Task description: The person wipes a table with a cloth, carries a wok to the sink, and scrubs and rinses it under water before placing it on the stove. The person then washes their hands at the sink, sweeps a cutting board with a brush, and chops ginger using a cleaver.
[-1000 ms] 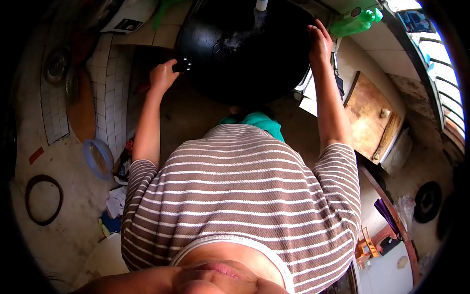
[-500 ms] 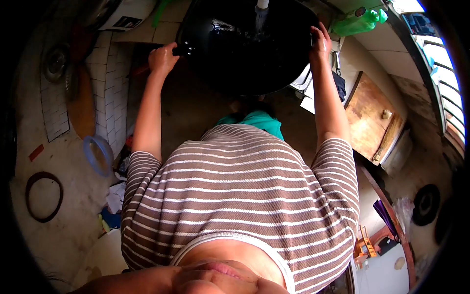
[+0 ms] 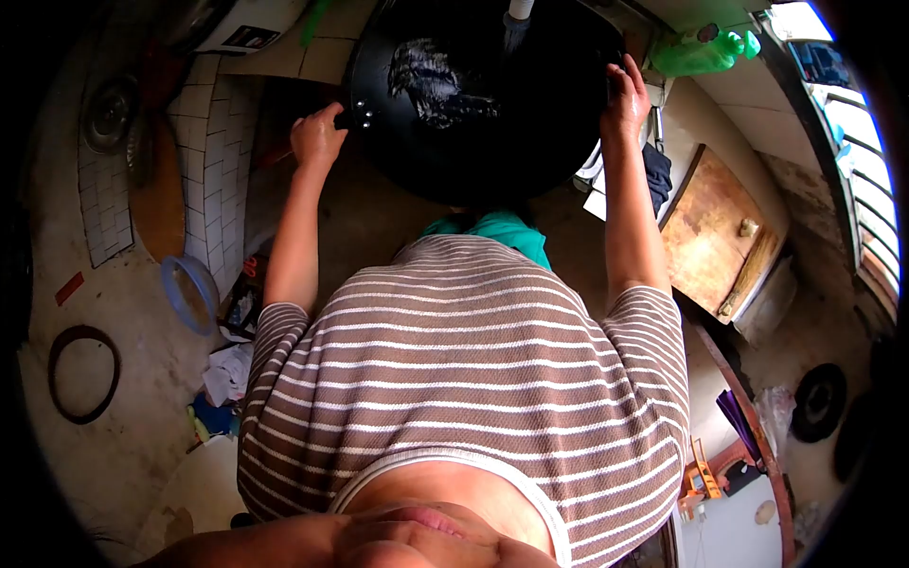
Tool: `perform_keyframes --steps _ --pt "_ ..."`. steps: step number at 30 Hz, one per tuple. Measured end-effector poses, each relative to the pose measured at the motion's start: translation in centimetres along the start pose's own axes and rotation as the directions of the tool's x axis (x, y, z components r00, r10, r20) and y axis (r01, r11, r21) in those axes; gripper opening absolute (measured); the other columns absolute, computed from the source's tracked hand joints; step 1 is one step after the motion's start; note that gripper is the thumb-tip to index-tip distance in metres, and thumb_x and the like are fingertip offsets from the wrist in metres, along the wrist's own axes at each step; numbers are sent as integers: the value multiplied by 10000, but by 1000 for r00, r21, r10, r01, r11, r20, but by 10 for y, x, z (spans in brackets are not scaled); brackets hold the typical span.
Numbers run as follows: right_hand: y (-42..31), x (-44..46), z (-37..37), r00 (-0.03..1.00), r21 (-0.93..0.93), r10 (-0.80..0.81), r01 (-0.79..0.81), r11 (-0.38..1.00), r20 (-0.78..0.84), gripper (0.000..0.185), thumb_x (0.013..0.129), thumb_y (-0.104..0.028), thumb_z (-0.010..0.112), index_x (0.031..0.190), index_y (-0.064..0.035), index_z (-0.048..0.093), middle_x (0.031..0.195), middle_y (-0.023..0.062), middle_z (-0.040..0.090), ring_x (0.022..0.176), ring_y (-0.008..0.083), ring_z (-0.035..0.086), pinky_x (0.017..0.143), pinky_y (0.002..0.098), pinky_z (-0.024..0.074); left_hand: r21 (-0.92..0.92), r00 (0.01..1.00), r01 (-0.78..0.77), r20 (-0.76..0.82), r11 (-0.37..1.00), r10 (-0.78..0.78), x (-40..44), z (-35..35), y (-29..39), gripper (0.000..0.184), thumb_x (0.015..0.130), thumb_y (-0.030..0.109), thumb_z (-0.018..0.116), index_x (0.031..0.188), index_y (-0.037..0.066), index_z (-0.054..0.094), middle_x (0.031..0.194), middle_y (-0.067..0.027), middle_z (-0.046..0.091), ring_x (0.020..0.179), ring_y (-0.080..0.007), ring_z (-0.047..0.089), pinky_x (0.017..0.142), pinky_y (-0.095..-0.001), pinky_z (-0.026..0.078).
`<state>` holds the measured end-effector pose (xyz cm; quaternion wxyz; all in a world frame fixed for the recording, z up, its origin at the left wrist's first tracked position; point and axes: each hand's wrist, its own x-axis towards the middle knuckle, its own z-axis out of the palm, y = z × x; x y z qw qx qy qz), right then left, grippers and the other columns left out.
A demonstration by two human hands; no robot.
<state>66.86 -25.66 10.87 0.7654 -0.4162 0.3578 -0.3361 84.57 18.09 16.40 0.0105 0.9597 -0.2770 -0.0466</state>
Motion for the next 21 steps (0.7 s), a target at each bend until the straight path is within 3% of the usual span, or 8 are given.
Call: perform_keyframes --steps 8,21 --pt "11 27 8 999 -73 -23 21 997 -32 476 792 -17 594 1253 59 503 954 113 659 889 171 619 838 255 472 41 999 -38 -19 998 39 38 -14 1 350 688 183 753 1017 151 638 941 -71 680 889 -262 635 789 -385 443" --pt "1 6 28 997 8 -47 47 999 61 456 812 -26 581 1252 61 502 966 125 659 906 182 618 856 267 468 -5 998 -22 -55 1000 22 14 5 -26 353 665 164 766 991 153 631 943 -53 678 881 -261 635 771 -381 448"
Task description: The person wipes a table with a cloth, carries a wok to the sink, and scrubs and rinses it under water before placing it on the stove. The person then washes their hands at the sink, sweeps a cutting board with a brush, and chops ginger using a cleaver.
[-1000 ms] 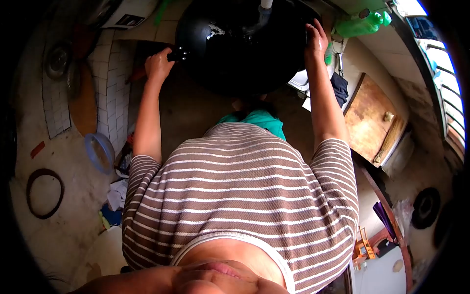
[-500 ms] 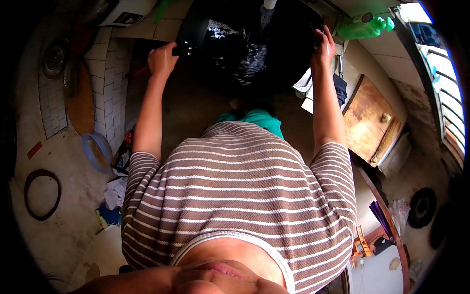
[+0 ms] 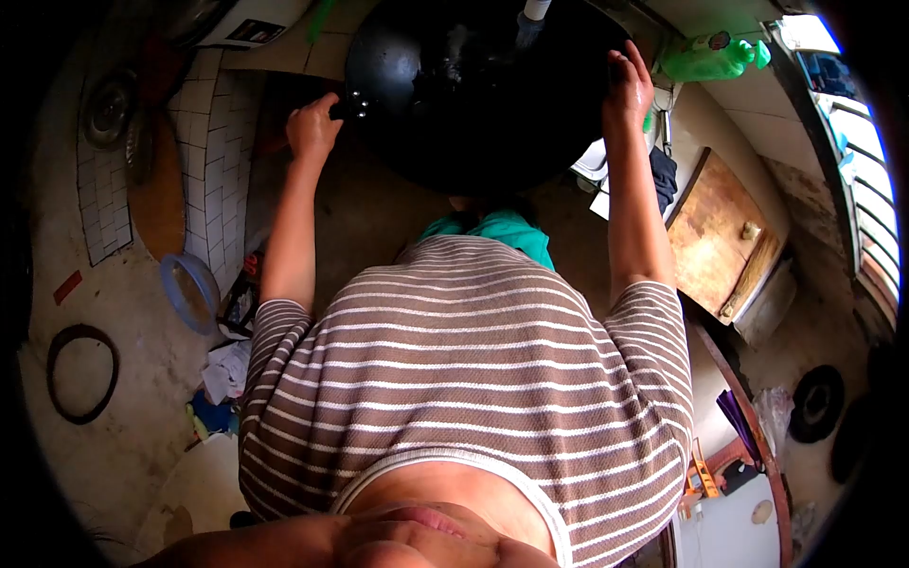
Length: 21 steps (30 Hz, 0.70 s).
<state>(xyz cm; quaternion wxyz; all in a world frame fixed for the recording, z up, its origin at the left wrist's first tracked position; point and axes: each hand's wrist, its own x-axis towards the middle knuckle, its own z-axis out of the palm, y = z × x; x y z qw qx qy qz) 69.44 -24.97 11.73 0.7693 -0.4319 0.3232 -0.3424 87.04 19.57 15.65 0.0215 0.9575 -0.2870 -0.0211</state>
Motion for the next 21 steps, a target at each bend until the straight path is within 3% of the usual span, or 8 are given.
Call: perform_keyframes --steps 7,10,13,14,15,17,21 --pt "18 17 -22 999 -96 2 -7 995 -50 483 796 -13 615 1265 34 508 1045 128 643 943 184 605 869 269 457 39 995 -52 -78 998 55 15 -21 18 344 646 182 774 961 153 639 909 -24 671 863 -240 631 757 -374 444" --pt "44 26 -29 993 -322 52 -84 943 -107 521 766 -10 675 1263 15 522 1123 130 617 967 180 577 862 273 442 139 978 -161 -107 977 176 30 -61 24 319 669 200 756 968 155 656 928 -13 664 874 -220 626 774 -369 446" --pt "88 38 -43 966 -291 225 -253 923 -126 522 757 -29 698 1249 23 533 1124 130 616 970 194 578 853 273 441 234 961 -247 -69 940 269 45 -120 43 331 681 191 752 994 130 661 960 -51 667 877 -242 628 789 -372 460" --pt "101 39 -45 979 -405 165 -198 892 -117 457 765 -23 671 1204 41 561 1068 119 637 921 190 596 813 263 455 302 948 -302 -5 904 318 51 -137 50 315 683 195 750 980 126 667 923 -60 669 844 -247 635 765 -370 472" --pt "109 39 -51 962 -438 261 -267 858 -75 430 778 -17 639 1196 42 562 1028 111 643 879 175 603 769 251 465 364 931 -356 62 861 359 57 -149 55 300 686 199 749 966 121 673 885 -69 670 811 -253 641 741 -369 483" --pt "105 31 -45 921 -541 383 -361 760 -77 354 801 -19 559 1147 48 586 954 103 657 826 174 619 728 243 479 351 918 -393 92 850 386 69 -166 57 271 692 199 745 940 113 680 849 -79 668 780 -265 644 712 -373 493" --pt "79 22 -45 907 -462 417 -347 816 55 363 830 -86 568 1171 38 579 928 93 664 817 175 629 741 246 484 295 903 -430 163 853 398 85 -172 54 267 712 230 745 930 84 695 821 -114 669 752 -292 648 684 -390 514"
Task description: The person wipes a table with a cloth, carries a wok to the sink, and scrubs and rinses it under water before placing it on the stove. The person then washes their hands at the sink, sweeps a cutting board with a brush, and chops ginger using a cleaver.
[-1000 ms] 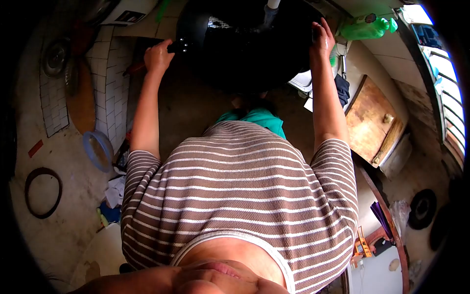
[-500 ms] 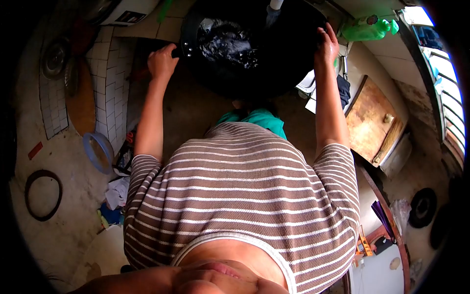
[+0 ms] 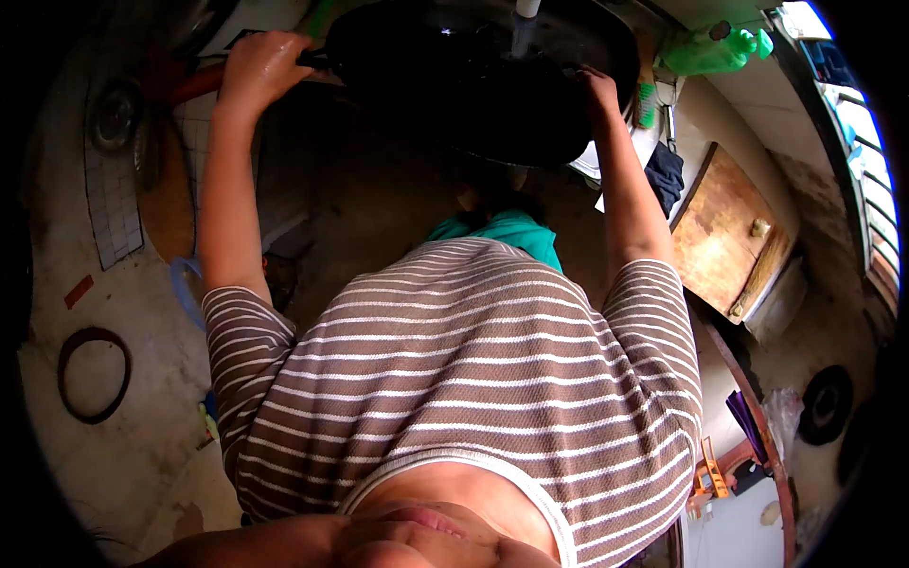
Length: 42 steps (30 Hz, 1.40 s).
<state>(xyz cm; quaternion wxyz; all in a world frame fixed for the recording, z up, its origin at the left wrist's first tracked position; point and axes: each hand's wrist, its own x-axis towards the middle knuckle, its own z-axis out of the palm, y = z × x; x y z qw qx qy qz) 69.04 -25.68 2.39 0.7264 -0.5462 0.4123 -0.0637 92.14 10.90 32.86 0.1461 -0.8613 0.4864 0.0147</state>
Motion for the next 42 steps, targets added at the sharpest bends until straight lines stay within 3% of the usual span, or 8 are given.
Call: perform_keyframes --steps 8,14,18,21,24,28,31,42 --pt "-40 19 -43 999 -190 -40 41 981 13 418 828 -133 617 1222 0 567 978 58 662 859 126 618 747 218 475 -249 980 166 149 954 -132 -14 36 9 335 703 305 752 954 88 703 862 -109 682 823 -271 657 722 -382 516" --pt "-118 -17 -17 936 -399 -352 329 856 15 429 819 -116 617 1235 -21 568 1125 90 636 1031 166 581 901 266 430 -417 917 363 321 834 -238 -45 107 26 495 698 414 748 1070 98 664 996 -112 672 938 -276 636 807 -382 502" --pt "-130 -15 -6 891 -323 -451 444 836 57 472 818 -86 592 1287 -100 543 1189 93 602 1086 170 542 940 279 399 -495 868 454 432 741 -243 -71 151 55 585 690 417 753 1154 88 618 1059 -144 648 994 -299 613 836 -396 489" --pt "-137 -32 -1 879 -249 -470 475 844 83 481 814 -56 571 1291 -114 543 1160 84 614 1066 162 545 942 277 396 -534 837 495 506 686 -209 -85 167 80 527 684 405 755 1032 29 632 1018 -203 637 984 -353 595 820 -424 478" --pt "-148 -74 17 823 -275 -566 556 784 51 487 816 -49 565 1298 -111 536 1142 77 620 1049 153 552 938 265 396 -578 867 483 422 658 -267 -103 198 103 460 678 371 753 932 14 613 937 -211 641 913 -390 597 769 -460 475" --pt "-134 -83 7 860 -207 -508 491 846 -40 491 829 -62 621 1304 -30 501 1204 100 592 1057 152 568 939 258 411 -504 892 451 287 736 -350 -104 181 116 383 711 306 744 992 76 622 977 -141 655 926 -325 615 805 -426 477" --pt "-95 -50 -15 880 52 -454 465 884 -143 500 830 -63 630 1306 -7 487 1223 115 579 1057 162 569 944 265 415 -411 922 385 133 827 -363 -86 146 101 414 698 203 748 1081 101 628 1027 -114 658 946 -302 618 826 -406 480" --pt "-79 -37 9 846 79 -500 520 850 -187 504 805 -114 677 1266 17 520 1173 111 600 1043 173 567 934 266 415 -378 928 373 146 847 -343 -68 141 48 444 695 192 756 1110 97 630 1065 -98 652 941 -301 626 791 -393 508"
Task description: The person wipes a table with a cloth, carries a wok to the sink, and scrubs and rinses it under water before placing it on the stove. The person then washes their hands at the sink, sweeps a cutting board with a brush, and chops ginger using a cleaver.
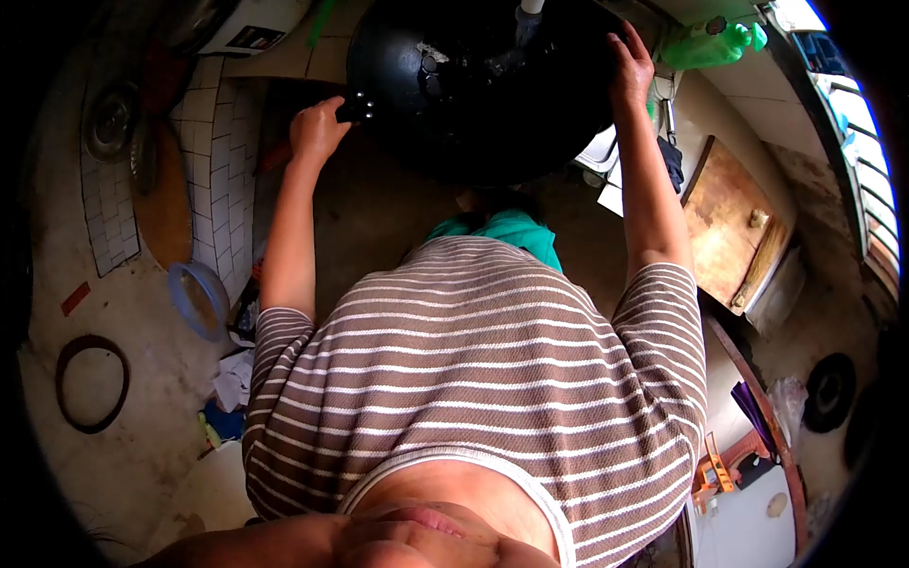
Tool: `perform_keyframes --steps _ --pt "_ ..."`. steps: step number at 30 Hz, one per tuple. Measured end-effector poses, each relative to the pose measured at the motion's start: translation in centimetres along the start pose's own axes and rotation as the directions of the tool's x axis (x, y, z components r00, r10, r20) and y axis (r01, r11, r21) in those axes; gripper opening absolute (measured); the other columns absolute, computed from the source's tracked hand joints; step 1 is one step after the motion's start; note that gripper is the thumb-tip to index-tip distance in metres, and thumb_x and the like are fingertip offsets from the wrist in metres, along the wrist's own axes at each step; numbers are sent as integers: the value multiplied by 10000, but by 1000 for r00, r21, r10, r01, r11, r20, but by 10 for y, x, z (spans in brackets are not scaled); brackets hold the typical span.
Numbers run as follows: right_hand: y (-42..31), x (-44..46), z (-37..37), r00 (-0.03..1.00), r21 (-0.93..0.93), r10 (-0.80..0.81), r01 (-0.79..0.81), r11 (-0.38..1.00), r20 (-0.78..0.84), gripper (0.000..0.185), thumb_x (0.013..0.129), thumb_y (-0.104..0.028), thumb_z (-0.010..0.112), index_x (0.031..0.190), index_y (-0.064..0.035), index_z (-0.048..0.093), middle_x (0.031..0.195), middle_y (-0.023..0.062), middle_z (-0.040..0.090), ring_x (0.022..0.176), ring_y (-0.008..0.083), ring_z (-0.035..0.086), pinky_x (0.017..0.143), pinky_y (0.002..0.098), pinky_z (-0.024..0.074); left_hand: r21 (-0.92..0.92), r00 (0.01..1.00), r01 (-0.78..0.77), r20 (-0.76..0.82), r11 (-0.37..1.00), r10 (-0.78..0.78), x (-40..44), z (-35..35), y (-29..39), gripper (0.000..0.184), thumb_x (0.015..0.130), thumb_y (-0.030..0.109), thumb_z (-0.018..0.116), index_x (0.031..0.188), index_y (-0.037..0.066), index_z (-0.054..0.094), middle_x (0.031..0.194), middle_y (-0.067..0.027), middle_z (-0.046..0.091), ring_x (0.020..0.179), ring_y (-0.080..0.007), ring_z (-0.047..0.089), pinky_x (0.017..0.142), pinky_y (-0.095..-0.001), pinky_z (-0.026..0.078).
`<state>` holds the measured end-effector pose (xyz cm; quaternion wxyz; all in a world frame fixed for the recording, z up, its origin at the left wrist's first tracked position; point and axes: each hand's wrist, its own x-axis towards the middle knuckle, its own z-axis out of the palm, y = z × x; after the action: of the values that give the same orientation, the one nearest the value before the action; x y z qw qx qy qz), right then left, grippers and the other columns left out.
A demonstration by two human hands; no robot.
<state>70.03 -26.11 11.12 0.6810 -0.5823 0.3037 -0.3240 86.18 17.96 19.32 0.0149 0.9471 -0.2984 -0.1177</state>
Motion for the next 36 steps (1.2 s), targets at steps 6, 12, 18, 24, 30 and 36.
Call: perform_keyframes --steps 6,12,18,24,30,36 --pt "-19 -18 6 1000 85 6 -6 996 -1 462 812 -64 661 1252 -1 536 1082 91 624 941 130 590 858 236 452 -48 999 29 -22 998 -30 -22 28 -2 445 678 178 763 1094 96 629 1064 -98 650 942 -308 619 806 -391 497" --pt "-6 -17 -18 996 48 -16 21 999 -93 474 802 -58 671 1253 -4 538 1054 86 635 926 126 591 842 234 457 -29 994 -43 -105 999 40 -20 40 3 417 671 182 756 1061 110 626 1050 -83 655 933 -269 620 822 -378 458" --pt "4 -5 -11 992 57 -45 52 997 -114 472 797 -65 672 1245 6 542 1070 99 635 940 151 596 865 248 454 19 997 -49 -62 999 50 14 11 6 435 690 196 757 1095 105 628 1078 -76 653 974 -260 616 855 -383 455" --pt "-2 -3 3 999 72 -24 27 997 -45 467 792 -65 673 1236 6 549 1057 101 640 940 152 602 871 246 453 4 998 -19 -56 1000 19 15 22 -15 454 687 185 759 1114 107 627 1095 -78 647 985 -268 612 854 -392 466" --pt "-15 -17 5 998 144 -28 37 989 -64 428 807 -43 649 1224 -3 561 993 84 658 900 143 614 844 238 461 -54 996 13 -87 998 -18 -6 35 -10 414 685 197 752 1076 127 635 1071 -61 655 950 -251 622 833 -379 452" --pt "-19 -19 -14 990 70 -42 52 996 -134 419 800 -12 635 1214 -4 568 956 82 662 879 143 615 848 243 460 -59 992 -59 -118 997 52 -2 38 1 411 694 183 745 1083 118 629 1074 -70 651 965 -259 610 856 -374 442"
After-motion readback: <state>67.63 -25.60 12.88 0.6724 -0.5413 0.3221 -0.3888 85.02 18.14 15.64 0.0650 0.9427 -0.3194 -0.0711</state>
